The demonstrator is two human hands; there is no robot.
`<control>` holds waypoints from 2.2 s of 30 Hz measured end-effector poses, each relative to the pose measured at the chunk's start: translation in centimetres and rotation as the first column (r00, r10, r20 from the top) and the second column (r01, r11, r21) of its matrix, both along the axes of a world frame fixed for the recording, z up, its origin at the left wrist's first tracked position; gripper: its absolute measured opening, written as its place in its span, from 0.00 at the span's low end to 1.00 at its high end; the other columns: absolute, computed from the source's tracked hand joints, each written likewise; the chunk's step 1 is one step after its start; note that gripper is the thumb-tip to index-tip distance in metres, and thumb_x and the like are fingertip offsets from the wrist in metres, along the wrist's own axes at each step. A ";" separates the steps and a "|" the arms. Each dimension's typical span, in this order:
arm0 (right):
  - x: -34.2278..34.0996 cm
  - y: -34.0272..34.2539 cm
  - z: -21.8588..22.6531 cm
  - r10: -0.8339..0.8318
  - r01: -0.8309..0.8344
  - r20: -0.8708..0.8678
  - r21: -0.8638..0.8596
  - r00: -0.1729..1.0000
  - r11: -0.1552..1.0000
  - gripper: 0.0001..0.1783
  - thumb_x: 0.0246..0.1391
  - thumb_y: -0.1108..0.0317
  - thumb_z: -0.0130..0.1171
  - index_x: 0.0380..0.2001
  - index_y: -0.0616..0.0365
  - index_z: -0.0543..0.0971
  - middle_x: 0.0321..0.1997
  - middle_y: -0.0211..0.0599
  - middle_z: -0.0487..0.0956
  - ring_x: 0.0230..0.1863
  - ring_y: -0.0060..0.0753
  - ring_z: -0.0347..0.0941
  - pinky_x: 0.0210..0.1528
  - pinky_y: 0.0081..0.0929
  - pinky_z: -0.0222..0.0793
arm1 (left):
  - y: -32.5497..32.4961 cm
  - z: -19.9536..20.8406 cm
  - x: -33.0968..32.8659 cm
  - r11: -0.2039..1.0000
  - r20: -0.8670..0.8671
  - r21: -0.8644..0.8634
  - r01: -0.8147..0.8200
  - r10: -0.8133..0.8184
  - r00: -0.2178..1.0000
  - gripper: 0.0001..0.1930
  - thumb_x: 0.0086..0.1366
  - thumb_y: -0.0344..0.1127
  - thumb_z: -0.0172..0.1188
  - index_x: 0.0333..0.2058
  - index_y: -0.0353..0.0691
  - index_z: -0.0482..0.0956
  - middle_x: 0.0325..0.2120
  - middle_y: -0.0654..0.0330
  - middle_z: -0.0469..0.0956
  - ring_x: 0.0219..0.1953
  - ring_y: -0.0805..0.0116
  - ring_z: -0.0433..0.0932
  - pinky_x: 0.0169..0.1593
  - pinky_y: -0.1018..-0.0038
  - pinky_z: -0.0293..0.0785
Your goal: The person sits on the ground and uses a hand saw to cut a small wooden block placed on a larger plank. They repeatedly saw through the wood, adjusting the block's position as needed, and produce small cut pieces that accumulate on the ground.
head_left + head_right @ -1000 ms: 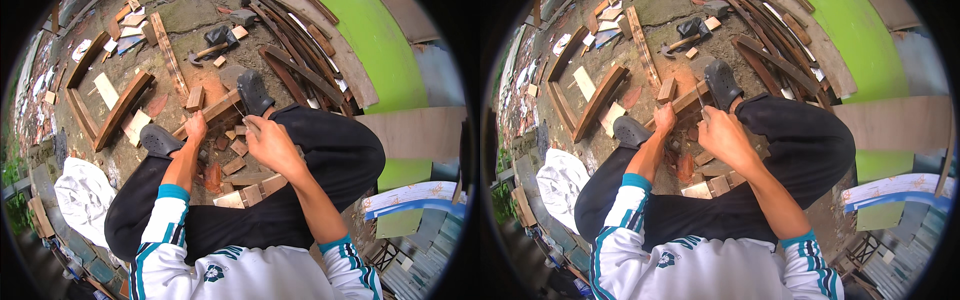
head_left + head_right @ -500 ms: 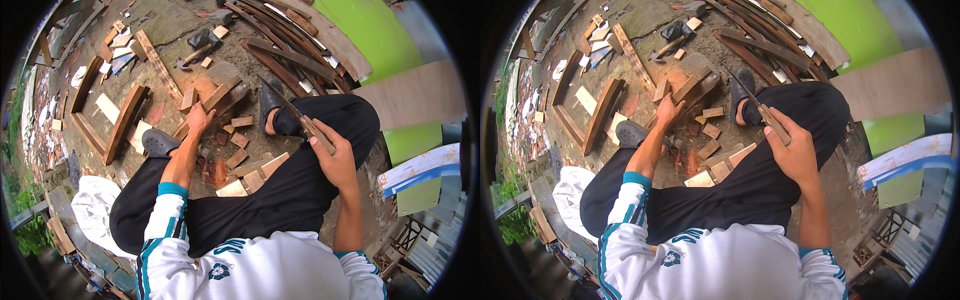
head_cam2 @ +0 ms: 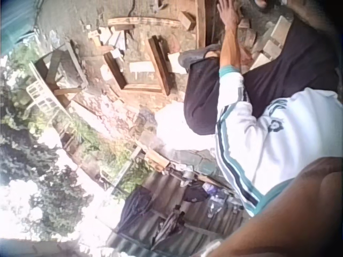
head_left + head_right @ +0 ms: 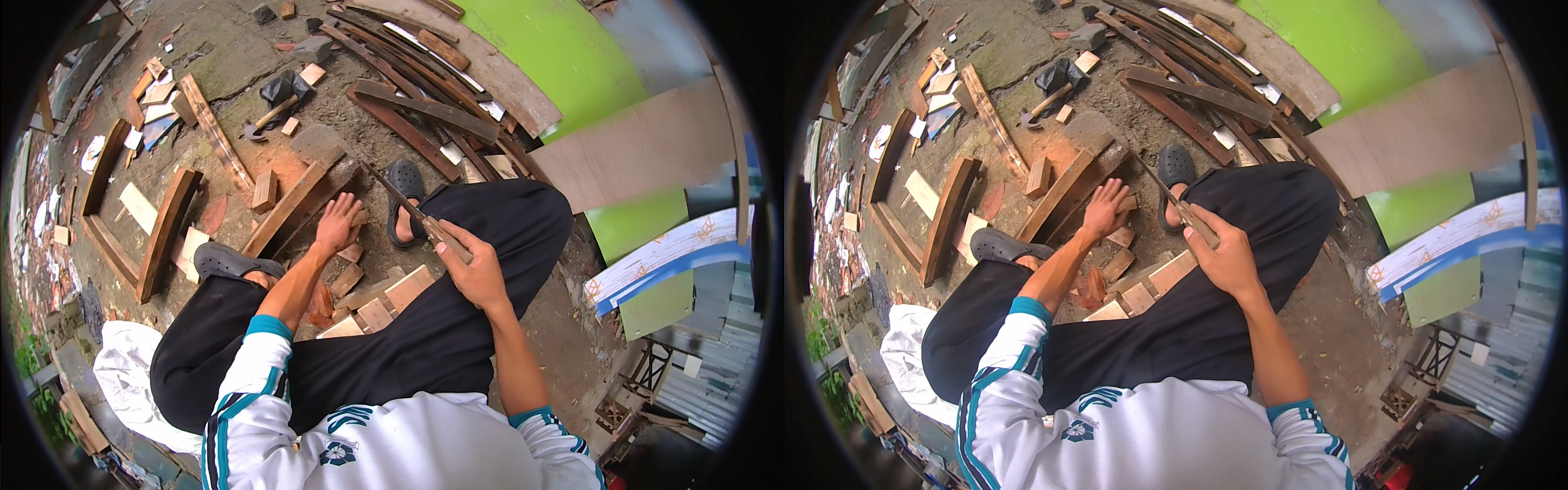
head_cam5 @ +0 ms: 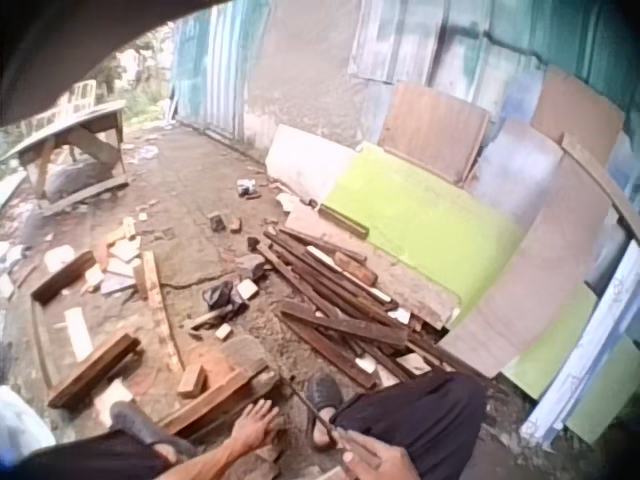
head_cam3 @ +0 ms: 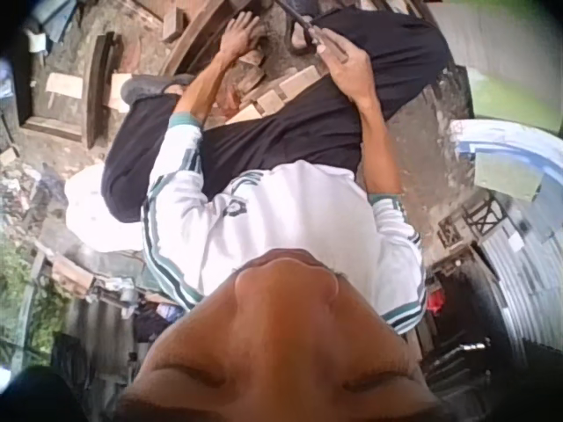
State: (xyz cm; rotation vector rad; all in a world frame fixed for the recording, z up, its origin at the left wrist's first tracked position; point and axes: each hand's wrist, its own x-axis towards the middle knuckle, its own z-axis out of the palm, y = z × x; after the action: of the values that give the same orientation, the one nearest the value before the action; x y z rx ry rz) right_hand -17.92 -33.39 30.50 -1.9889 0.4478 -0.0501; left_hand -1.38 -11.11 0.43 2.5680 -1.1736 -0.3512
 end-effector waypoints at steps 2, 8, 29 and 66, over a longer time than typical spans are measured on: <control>-0.2 -0.4 -0.3 -0.029 0.029 -0.085 0.002 0.996 1.000 0.26 0.60 0.62 0.62 0.58 0.66 0.77 0.49 0.54 0.84 0.52 0.38 0.82 0.56 0.29 0.72 | -0.6 2.4 1.6 0.965 0.194 -0.119 -0.233 0.253 0.948 0.40 0.64 0.42 0.61 0.71 0.36 0.55 0.74 0.43 0.47 0.77 0.47 0.44 0.76 0.52 0.41; 0.5 1.0 -2.0 -0.016 0.016 -0.012 0.024 1.000 1.000 0.27 0.60 0.60 0.61 0.59 0.64 0.77 0.51 0.58 0.83 0.55 0.50 0.80 0.59 0.35 0.72 | -0.3 3.6 3.6 0.904 0.157 0.276 -0.327 0.293 0.943 0.49 0.66 0.53 0.60 0.74 0.37 0.43 0.75 0.41 0.40 0.76 0.37 0.35 0.74 0.45 0.39; 1.6 2.9 -1.8 0.175 -0.175 0.012 0.149 0.984 0.973 0.29 0.59 0.71 0.61 0.63 0.67 0.72 0.55 0.50 0.80 0.55 0.36 0.76 0.58 0.29 0.67 | 13.0 3.9 3.0 0.659 -0.076 0.372 -0.654 0.724 0.686 0.26 0.65 0.36 0.60 0.60 0.43 0.66 0.55 0.45 0.76 0.58 0.45 0.75 0.57 0.53 0.74; 6.2 10.5 0.8 0.359 -0.354 -0.002 -0.182 0.933 0.917 0.26 0.61 0.69 0.61 0.59 0.72 0.75 0.47 0.59 0.84 0.47 0.40 0.83 0.51 0.31 0.75 | 16.0 -0.5 3.2 0.662 -0.044 0.236 -0.712 0.739 0.672 0.15 0.64 0.27 0.53 0.50 0.42 0.73 0.42 0.41 0.81 0.43 0.43 0.83 0.47 0.53 0.78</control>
State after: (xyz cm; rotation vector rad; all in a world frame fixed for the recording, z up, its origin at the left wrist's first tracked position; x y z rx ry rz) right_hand -11.73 -22.85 31.33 -2.2170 0.0539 0.1115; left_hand 1.82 4.90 -0.06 2.8628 0.0221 -0.4481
